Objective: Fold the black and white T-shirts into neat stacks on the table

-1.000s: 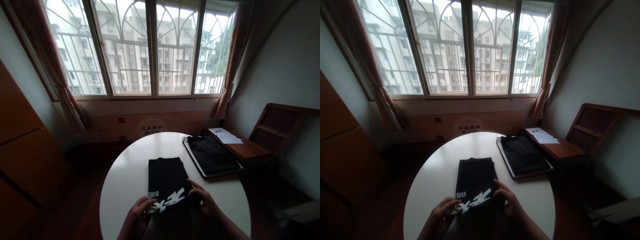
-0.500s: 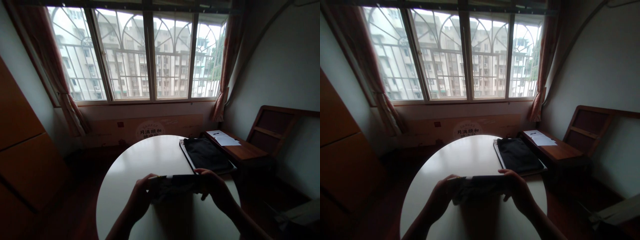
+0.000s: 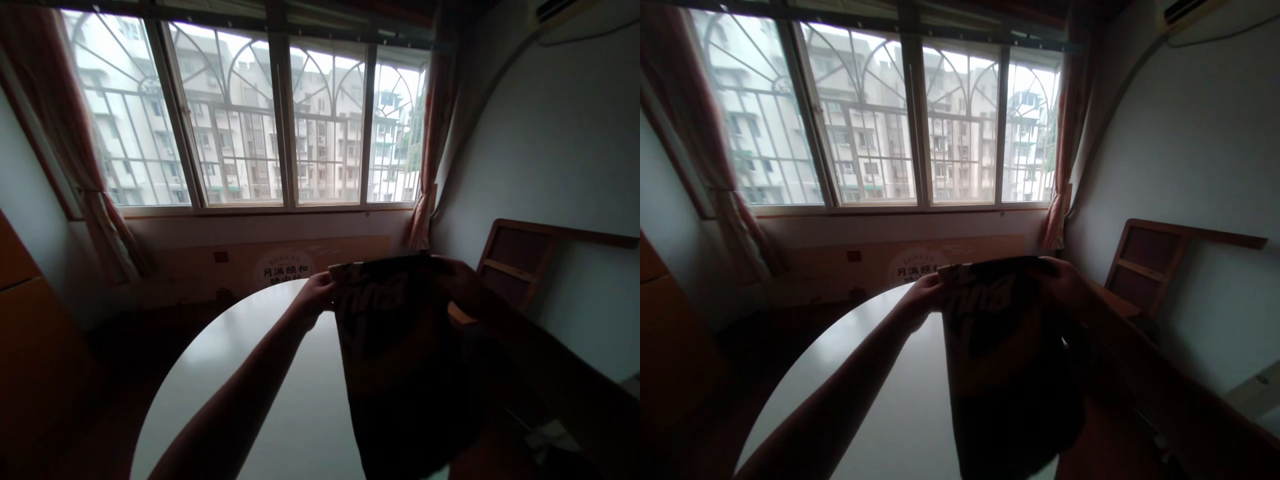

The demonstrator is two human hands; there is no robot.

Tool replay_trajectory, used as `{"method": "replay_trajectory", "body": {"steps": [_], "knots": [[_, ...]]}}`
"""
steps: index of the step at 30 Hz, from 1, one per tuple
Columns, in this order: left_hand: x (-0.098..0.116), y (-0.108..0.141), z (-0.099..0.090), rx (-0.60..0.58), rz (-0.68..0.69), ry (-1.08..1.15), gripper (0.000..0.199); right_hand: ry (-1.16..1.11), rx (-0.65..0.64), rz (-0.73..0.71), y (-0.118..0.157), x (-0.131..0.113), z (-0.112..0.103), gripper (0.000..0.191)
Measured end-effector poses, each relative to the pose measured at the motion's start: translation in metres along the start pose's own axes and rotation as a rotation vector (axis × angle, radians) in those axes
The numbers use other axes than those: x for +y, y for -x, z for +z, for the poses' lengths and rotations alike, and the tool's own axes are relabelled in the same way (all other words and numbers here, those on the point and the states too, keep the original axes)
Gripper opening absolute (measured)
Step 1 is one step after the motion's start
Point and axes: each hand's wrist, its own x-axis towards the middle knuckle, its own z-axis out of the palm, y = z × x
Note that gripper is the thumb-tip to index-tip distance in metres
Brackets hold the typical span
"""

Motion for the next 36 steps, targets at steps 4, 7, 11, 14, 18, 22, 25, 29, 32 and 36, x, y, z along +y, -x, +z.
{"method": "replay_trajectory", "body": {"steps": [4,7,11,14,18,22,25,29,32,36], "knots": [[0.009,-0.084,-0.002,0.033,0.127,-0.010,0.061,-0.082,0.016,-0.035,-0.068,0.012,-0.021,0.052],[0.013,-0.134,-0.001,-0.022,0.316,-0.101,0.061,-0.181,0.026,-0.067,-0.106,0.031,-0.038,0.051],[-0.024,-0.157,0.004,-0.074,0.399,-0.338,0.052,-0.118,-0.010,-0.125,-0.106,0.085,-0.052,0.046],[-0.085,-0.133,0.014,-0.108,0.365,-0.465,0.028,0.164,-0.110,-0.115,-0.065,0.145,-0.053,0.027],[-0.174,-0.078,0.037,-0.218,0.302,-0.657,0.015,0.430,-0.259,-0.005,0.009,0.222,-0.046,0.026],[-0.230,-0.048,0.054,-0.313,0.330,-0.932,0.029,0.461,-0.163,-0.009,0.049,0.260,-0.040,0.044],[-0.242,-0.048,0.056,-0.283,0.359,-0.972,0.031,0.584,-0.151,-0.018,0.049,0.266,-0.039,0.046],[-0.228,-0.052,0.053,-0.265,0.396,-0.952,0.031,0.715,-0.231,0.011,0.037,0.257,-0.042,0.048],[-0.214,-0.045,0.052,-0.380,0.426,-0.949,0.033,0.750,-0.340,0.117,0.033,0.249,-0.050,0.051],[-0.205,-0.019,0.044,-0.581,0.367,-1.052,0.056,0.715,-0.568,0.266,0.027,0.232,-0.061,0.064]]}}
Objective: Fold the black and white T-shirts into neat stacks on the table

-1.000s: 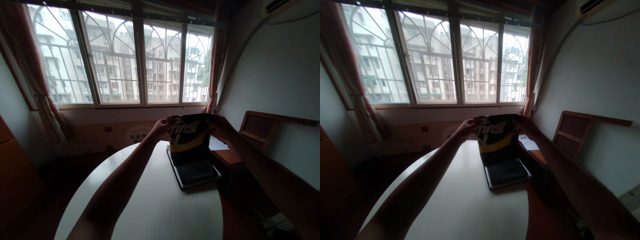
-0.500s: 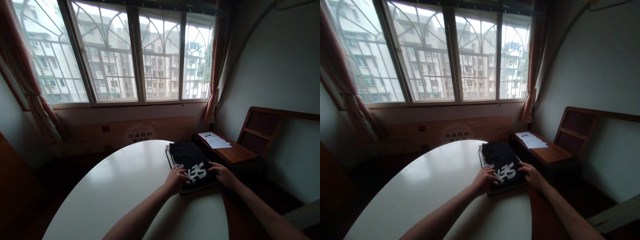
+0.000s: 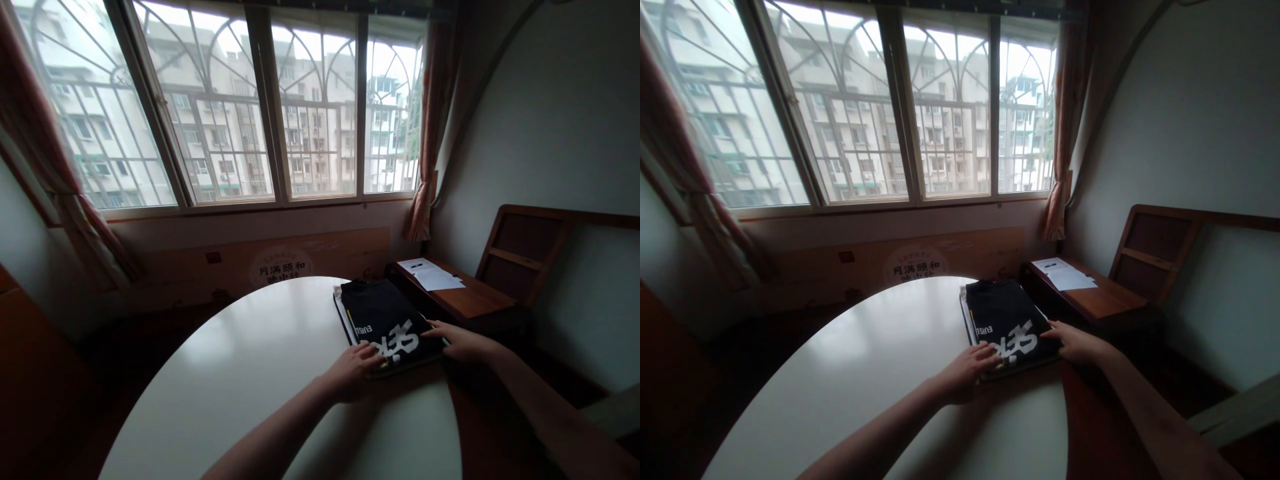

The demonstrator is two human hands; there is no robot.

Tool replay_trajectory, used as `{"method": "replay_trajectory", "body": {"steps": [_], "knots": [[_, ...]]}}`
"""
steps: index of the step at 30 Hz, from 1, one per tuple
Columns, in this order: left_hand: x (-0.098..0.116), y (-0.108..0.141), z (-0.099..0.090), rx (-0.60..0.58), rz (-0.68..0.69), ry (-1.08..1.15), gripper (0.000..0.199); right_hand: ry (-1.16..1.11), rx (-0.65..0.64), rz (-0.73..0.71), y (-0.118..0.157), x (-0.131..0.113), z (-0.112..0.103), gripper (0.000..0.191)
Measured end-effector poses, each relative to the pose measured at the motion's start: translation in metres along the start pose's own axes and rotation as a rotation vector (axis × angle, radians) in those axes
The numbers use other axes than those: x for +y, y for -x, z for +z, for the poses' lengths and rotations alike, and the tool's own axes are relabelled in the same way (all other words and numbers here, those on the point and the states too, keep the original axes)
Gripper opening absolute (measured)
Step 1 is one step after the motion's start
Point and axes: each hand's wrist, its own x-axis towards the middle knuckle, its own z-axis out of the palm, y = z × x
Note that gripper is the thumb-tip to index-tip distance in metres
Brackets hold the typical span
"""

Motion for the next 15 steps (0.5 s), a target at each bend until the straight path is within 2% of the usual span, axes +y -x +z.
{"method": "replay_trajectory", "body": {"steps": [2,3,7,9,11,13,15], "knots": [[0.004,0.019,-0.003,-0.041,-0.090,-0.023,0.078,0.032,-0.027,0.025,-0.002,-0.012,-0.011,0.067],[0.006,0.029,-0.006,-0.053,-0.142,-0.025,0.081,0.058,0.012,0.023,-0.006,-0.023,-0.016,0.066],[0.005,0.067,-0.023,-0.050,-0.322,-0.015,0.067,0.168,0.279,-0.109,-0.041,-0.084,-0.021,0.059],[0.000,0.085,-0.032,-0.037,-0.401,-0.011,0.065,0.231,0.350,-0.127,-0.065,-0.114,-0.010,0.059],[-0.008,0.105,-0.042,-0.029,-0.466,-0.005,0.065,0.284,0.322,-0.057,-0.089,-0.131,0.010,0.064],[-0.019,0.125,-0.049,-0.002,-0.518,-0.016,0.066,0.331,0.211,0.052,-0.108,-0.132,0.033,0.070],[-0.032,0.145,-0.053,0.048,-0.571,-0.041,0.065,0.382,0.125,0.115,-0.120,-0.122,0.057,0.073]]}}
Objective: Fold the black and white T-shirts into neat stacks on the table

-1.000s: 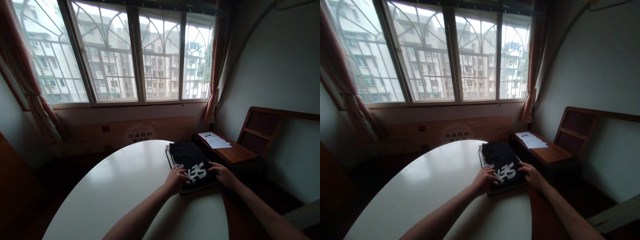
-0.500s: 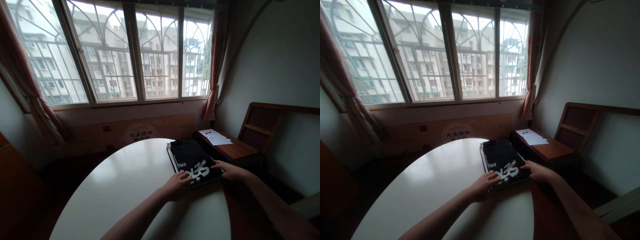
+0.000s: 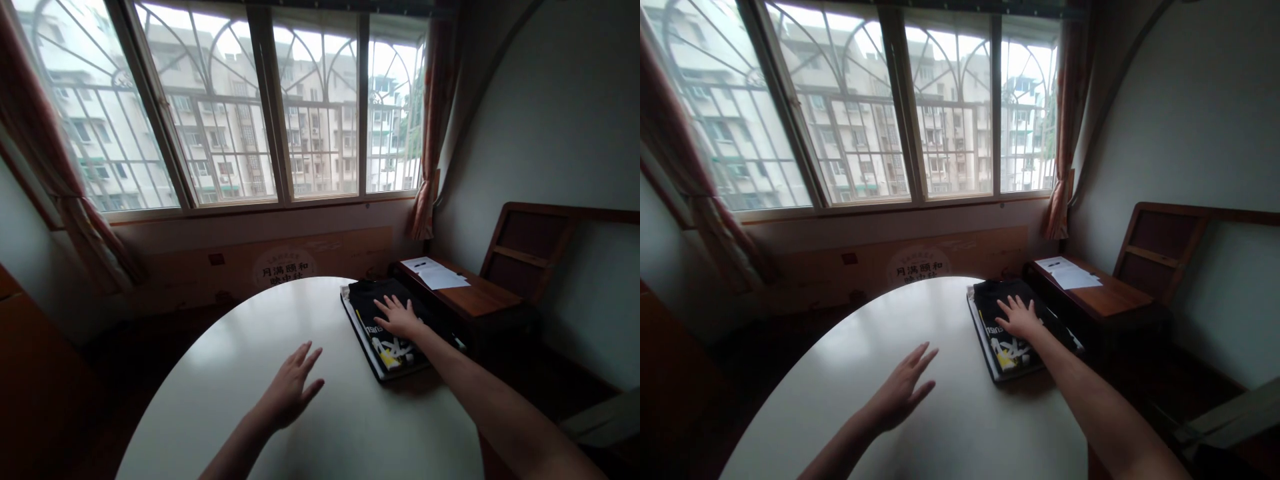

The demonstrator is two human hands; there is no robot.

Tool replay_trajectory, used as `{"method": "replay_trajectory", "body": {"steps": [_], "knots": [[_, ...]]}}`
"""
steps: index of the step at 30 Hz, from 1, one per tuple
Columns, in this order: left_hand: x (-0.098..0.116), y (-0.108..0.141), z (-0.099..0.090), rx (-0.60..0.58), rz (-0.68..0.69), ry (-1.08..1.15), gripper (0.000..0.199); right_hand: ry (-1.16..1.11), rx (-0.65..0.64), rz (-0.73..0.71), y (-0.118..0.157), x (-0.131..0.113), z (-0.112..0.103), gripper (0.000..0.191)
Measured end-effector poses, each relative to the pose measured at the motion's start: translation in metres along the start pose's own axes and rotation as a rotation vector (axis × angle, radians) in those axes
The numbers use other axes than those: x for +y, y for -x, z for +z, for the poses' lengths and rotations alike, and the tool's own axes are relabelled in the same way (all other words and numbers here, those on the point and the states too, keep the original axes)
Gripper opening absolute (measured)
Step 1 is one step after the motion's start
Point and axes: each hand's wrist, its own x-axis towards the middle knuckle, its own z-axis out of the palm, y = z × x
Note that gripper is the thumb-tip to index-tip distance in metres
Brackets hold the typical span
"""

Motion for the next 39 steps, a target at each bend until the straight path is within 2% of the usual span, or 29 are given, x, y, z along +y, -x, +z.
{"method": "replay_trajectory", "body": {"steps": [3,5,8,10,13,15,17,19,22,25,28,30,32,34,36,39], "knots": [[-0.038,0.012,0.003,0.064,-0.070,-0.017,0.067,0.044,-0.002,0.000,-0.004,0.009,0.029,0.071],[-0.064,0.019,0.009,0.089,-0.101,-0.036,0.067,0.041,0.002,-0.005,-0.003,0.013,0.035,0.072],[-0.095,0.024,0.017,0.127,-0.146,-0.060,0.063,0.031,-0.025,-0.004,-0.004,0.013,0.026,0.072],[-0.106,0.025,0.018,0.173,-0.176,-0.071,0.059,0.024,-0.074,0.023,-0.004,0.008,0.013,0.073],[-0.107,0.023,0.016,0.164,-0.217,-0.103,0.054,0.035,-0.117,0.112,0.002,-0.016,-0.004,0.072],[-0.103,0.023,0.014,0.096,-0.233,-0.122,0.053,0.011,-0.066,0.094,0.015,-0.048,-0.005,0.069],[-0.099,0.024,0.011,0.045,-0.229,-0.126,0.053,-0.103,0.006,-0.057,0.034,-0.091,0.005,0.066],[-0.097,0.027,0.008,0.027,-0.230,-0.109,0.052,-0.300,-0.011,-0.275,0.057,-0.136,0.023,0.067],[-0.098,0.031,0.007,0.044,-0.233,-0.075,0.049,-0.391,-0.062,-0.429,0.087,-0.188,0.053,0.068],[-0.104,0.032,0.011,0.061,-0.241,-0.066,0.049,-0.360,-0.082,-0.513,0.098,-0.205,0.072,0.060],[-0.111,0.031,0.016,0.098,-0.229,-0.049,0.048,-0.370,-0.041,-0.568,0.093,-0.201,0.086,0.054],[-0.113,0.029,0.017,0.122,-0.213,-0.045,0.047,-0.424,-0.026,-0.551,0.086,-0.197,0.089,0.054],[-0.110,0.029,0.016,0.121,-0.202,-0.078,0.046,-0.555,0.021,-0.520,0.085,-0.193,0.074,0.059],[-0.104,0.029,0.015,0.096,-0.218,-0.141,0.046,-0.750,0.159,-0.556,0.096,-0.187,0.032,0.062],[-0.097,0.029,0.015,0.075,-0.248,-0.203,0.046,-0.947,0.352,-0.654,0.126,-0.175,-0.036,0.057],[-0.087,0.032,0.016,0.097,-0.260,-0.260,0.045,-1.203,0.655,-0.872,0.197,-0.145,-0.144,0.058]]}}
